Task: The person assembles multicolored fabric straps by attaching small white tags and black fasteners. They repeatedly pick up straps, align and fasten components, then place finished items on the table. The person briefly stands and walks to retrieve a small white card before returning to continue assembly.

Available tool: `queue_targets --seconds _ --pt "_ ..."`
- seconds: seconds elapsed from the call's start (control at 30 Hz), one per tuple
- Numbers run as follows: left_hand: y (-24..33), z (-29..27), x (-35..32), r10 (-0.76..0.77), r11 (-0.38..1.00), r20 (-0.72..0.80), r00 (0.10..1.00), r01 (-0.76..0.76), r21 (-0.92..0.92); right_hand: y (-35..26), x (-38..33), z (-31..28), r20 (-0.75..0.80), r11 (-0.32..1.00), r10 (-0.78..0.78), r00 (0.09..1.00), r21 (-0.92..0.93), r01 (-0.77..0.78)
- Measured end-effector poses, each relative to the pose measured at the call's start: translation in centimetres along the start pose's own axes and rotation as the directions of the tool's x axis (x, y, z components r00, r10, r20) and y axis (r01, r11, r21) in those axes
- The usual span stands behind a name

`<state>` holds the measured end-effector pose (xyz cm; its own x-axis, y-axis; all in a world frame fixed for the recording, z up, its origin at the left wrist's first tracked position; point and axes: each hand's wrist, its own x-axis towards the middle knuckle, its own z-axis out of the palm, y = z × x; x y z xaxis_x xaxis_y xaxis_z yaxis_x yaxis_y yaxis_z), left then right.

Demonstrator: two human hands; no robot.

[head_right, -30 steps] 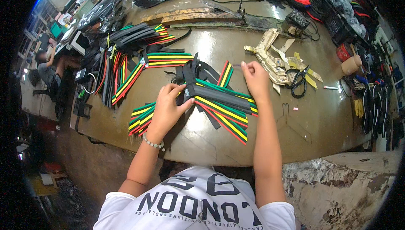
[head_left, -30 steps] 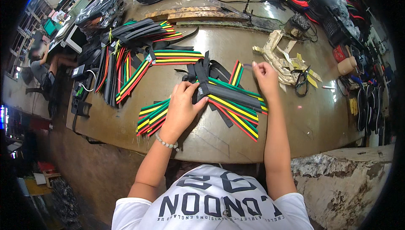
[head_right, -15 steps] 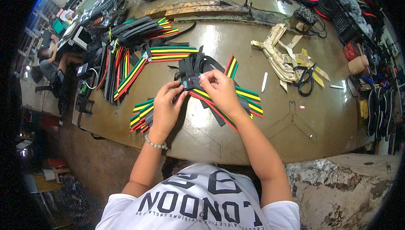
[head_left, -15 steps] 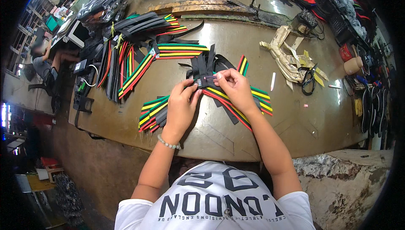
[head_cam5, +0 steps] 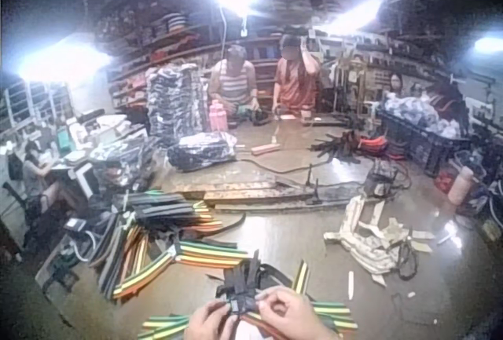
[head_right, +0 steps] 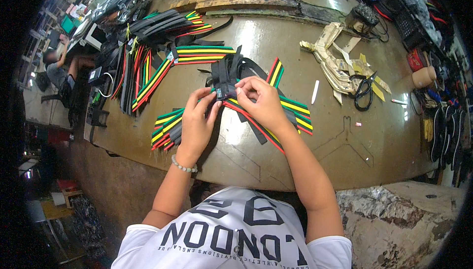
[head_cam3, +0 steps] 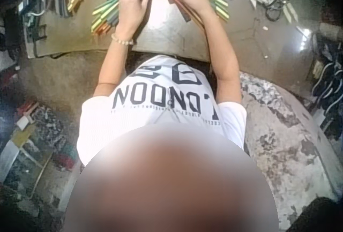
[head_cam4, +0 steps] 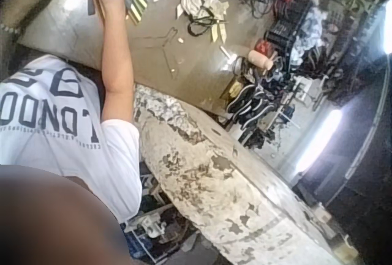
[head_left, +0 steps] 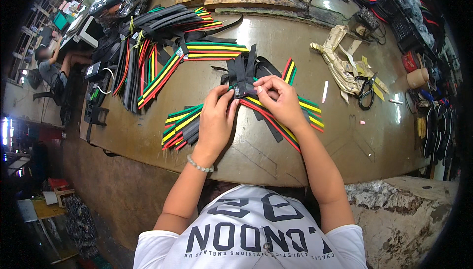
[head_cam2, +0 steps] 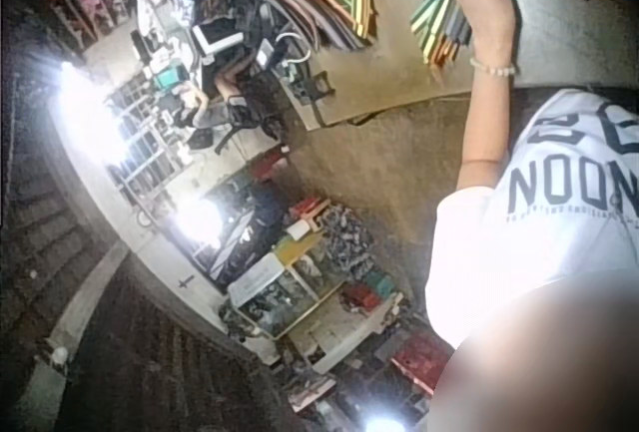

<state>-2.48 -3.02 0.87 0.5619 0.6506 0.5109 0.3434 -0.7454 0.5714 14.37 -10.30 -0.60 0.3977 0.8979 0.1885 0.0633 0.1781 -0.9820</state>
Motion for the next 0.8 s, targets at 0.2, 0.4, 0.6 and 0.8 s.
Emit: queue_targets --seconds 0.2,0.4,0.6,0.8 --pt "-0.7 0.0 0.3 0.044 0.998 0.048 0.998 -0.041 -0.052 -0.1 0.1 0.5 -0.085 0.993 0.111 0.990 0.047 -0.107" --pt "-3.5 -2.5 1.7 -0.487 0.745 -0.118 0.866 0.341 -0.573 -0.1 0.4 1.1 -0.163 0.995 0.091 0.982 0.044 -0.085" --pt "-5.3 -6.5 3.2 -0.279 0.903 -0.387 0.879 0.377 0.205 0.2 0.3 1.2 -0.194 0.996 0.076 0.978 0.057 -0.066" --pt "0.2 -3.4 1.7 -0.050 0.996 0.135 0.990 0.041 0.075 -0.2 0.3 1.1 -0.176 0.988 0.147 0.973 0.069 -0.137"
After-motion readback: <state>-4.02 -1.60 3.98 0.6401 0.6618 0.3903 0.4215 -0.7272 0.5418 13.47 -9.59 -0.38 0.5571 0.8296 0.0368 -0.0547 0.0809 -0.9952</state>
